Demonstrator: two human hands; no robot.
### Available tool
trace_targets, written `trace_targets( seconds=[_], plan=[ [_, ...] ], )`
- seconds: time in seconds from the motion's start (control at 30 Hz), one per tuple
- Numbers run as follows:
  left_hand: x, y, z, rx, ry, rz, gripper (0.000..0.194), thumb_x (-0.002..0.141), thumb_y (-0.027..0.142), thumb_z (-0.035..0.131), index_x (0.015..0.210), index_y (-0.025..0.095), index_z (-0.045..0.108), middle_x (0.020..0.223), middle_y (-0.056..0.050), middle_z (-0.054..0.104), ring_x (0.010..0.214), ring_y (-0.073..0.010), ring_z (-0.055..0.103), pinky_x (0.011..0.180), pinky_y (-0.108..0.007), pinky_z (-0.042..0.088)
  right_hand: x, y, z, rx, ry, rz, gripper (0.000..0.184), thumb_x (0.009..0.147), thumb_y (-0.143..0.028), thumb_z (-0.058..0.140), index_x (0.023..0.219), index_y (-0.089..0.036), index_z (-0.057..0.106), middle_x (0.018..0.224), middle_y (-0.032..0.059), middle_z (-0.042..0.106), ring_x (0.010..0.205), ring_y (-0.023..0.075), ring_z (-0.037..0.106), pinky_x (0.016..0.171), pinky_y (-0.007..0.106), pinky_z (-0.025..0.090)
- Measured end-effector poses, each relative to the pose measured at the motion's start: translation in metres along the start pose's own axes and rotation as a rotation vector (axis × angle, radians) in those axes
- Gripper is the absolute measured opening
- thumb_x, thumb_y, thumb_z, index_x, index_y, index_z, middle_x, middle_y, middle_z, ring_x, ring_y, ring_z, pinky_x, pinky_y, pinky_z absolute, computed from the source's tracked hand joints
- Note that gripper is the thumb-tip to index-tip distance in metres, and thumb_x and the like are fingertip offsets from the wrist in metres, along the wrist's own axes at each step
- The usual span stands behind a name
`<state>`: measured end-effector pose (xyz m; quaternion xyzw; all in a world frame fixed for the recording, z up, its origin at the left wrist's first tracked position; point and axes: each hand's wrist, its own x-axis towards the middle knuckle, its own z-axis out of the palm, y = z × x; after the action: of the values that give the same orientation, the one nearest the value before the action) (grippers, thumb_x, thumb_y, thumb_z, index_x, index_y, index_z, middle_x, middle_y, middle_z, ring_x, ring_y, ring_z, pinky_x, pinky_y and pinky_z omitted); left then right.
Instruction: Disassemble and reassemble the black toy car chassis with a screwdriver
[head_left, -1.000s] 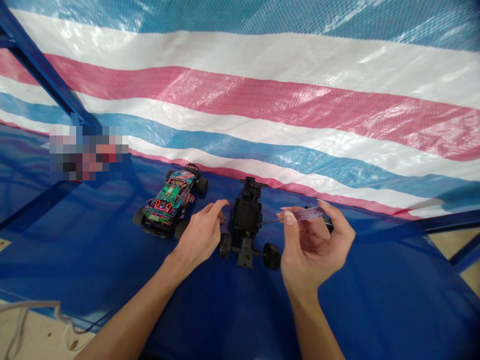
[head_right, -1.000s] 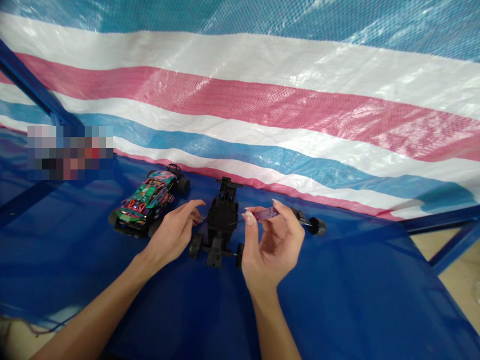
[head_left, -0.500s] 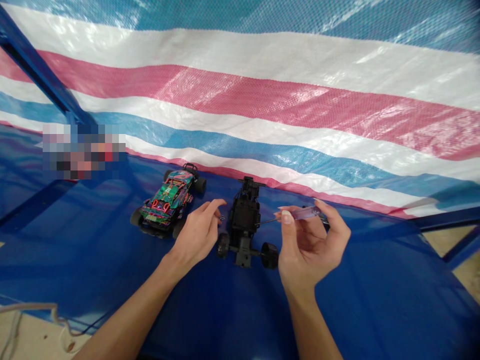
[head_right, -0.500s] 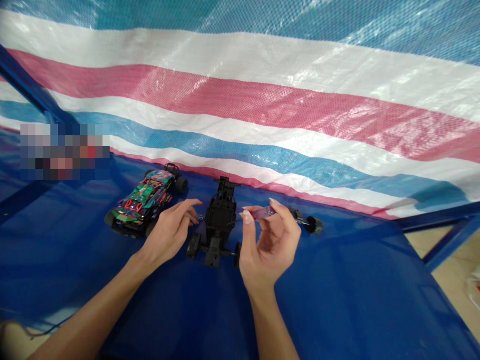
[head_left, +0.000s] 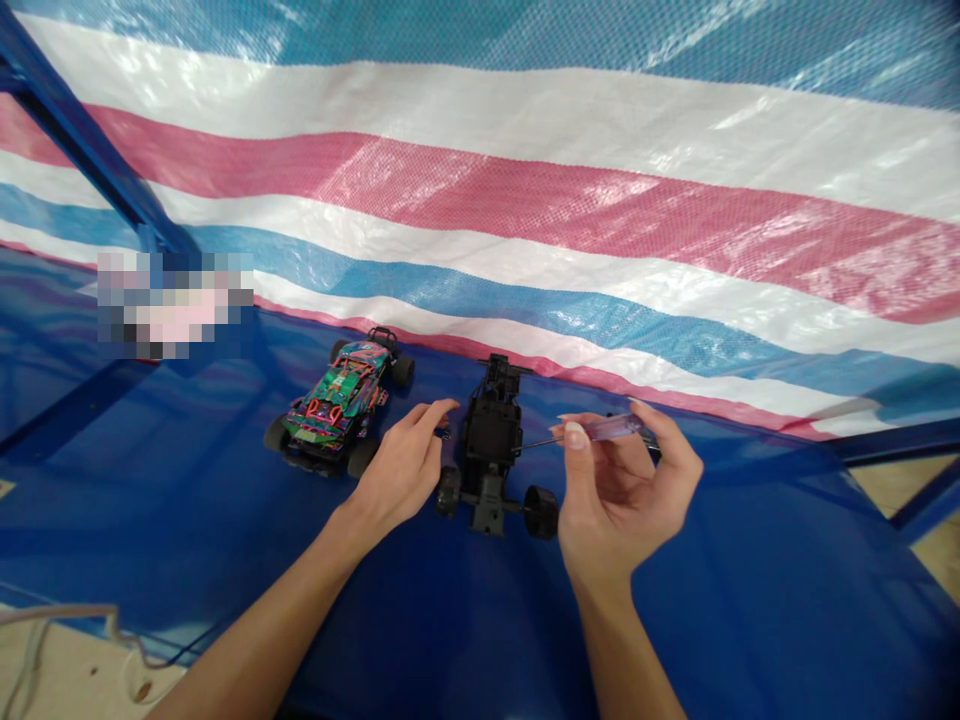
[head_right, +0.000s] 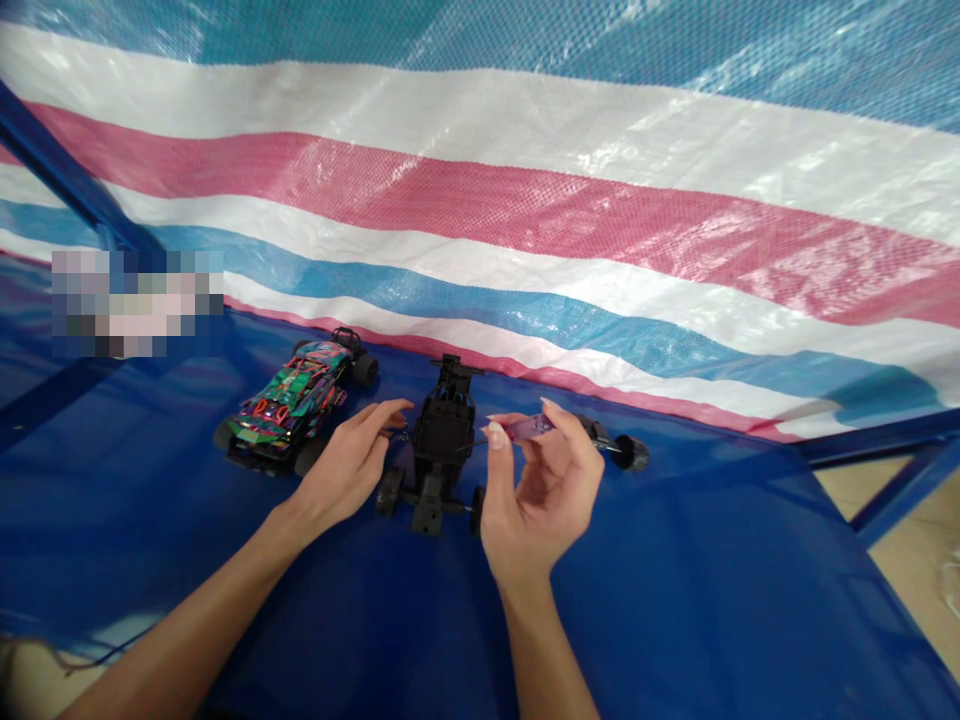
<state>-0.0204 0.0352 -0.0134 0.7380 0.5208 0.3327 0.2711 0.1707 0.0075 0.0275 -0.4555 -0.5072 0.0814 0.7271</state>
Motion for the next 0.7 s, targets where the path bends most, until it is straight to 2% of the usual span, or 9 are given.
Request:
trace_targets(
  seconds=[0.27, 0.43, 0.53, 0.63, 0.7],
  plan=[
    [0.001, 0.001, -0.003, 0.02, -0.012, -0.004, 0.05, 0.096, 0.005, 0.04, 0.139, 0.016, 0.064, 0.12, -0.013, 0.074, 0.108, -0.0251, 0.075, 0.106, -0.044, 0.058, -0.001, 0.002, -0.001, 0.046, 0.007, 0.036, 0.047, 0.093, -0.021, 0.08, 0.135, -0.03, 0.06, 0.096, 0.0024, 0.076, 0.082, 0.0207, 0.08, 0.078, 0.04, 0.069],
    [0.001, 0.001, -0.002, 0.039, 0.017, 0.022, 0.047, 0.096, 0.005, 0.041, 0.134, 0.018, 0.066, 0.116, -0.011, 0.075, 0.105, -0.0242, 0.075, 0.103, -0.042, 0.059, 0.0, 0.002, 0.0, 0.014, -0.005, 0.028, 0.047, 0.094, -0.022, 0.078, 0.136, -0.032, 0.059, 0.096, 0.0032, 0.075, 0.081, 0.0218, 0.079, 0.078, 0.043, 0.069],
    [0.001, 0.003, -0.004, 0.018, 0.051, 0.046, 0.044, 0.097, 0.006, 0.041, 0.131, 0.017, 0.067, 0.117, -0.011, 0.075, 0.106, -0.0237, 0.075, 0.103, -0.041, 0.059, 0.0, 0.002, 0.0, 0.032, -0.002, 0.021, 0.047, 0.094, -0.02, 0.078, 0.136, -0.031, 0.059, 0.096, 0.0028, 0.075, 0.082, 0.0207, 0.079, 0.077, 0.04, 0.069],
    [-0.001, 0.009, -0.011, -0.021, 0.096, 0.132, 0.038, 0.101, 0.011, 0.043, 0.129, 0.018, 0.068, 0.116, -0.01, 0.074, 0.108, -0.0223, 0.073, 0.103, -0.039, 0.059, 0.001, 0.002, 0.0, 0.041, 0.002, 0.01, 0.046, 0.095, -0.02, 0.077, 0.136, -0.03, 0.06, 0.098, 0.0021, 0.074, 0.083, 0.0191, 0.079, 0.076, 0.037, 0.068],
    [-0.004, 0.016, -0.017, -0.042, 0.065, 0.25, 0.032, 0.104, 0.018, 0.049, 0.129, 0.02, 0.069, 0.118, -0.01, 0.073, 0.11, -0.0225, 0.071, 0.102, -0.039, 0.058, 0.001, 0.003, -0.002, 0.027, 0.015, 0.005, 0.045, 0.095, -0.02, 0.076, 0.137, -0.03, 0.061, 0.099, 0.0023, 0.073, 0.083, 0.0187, 0.078, 0.077, 0.037, 0.068]
  ],
)
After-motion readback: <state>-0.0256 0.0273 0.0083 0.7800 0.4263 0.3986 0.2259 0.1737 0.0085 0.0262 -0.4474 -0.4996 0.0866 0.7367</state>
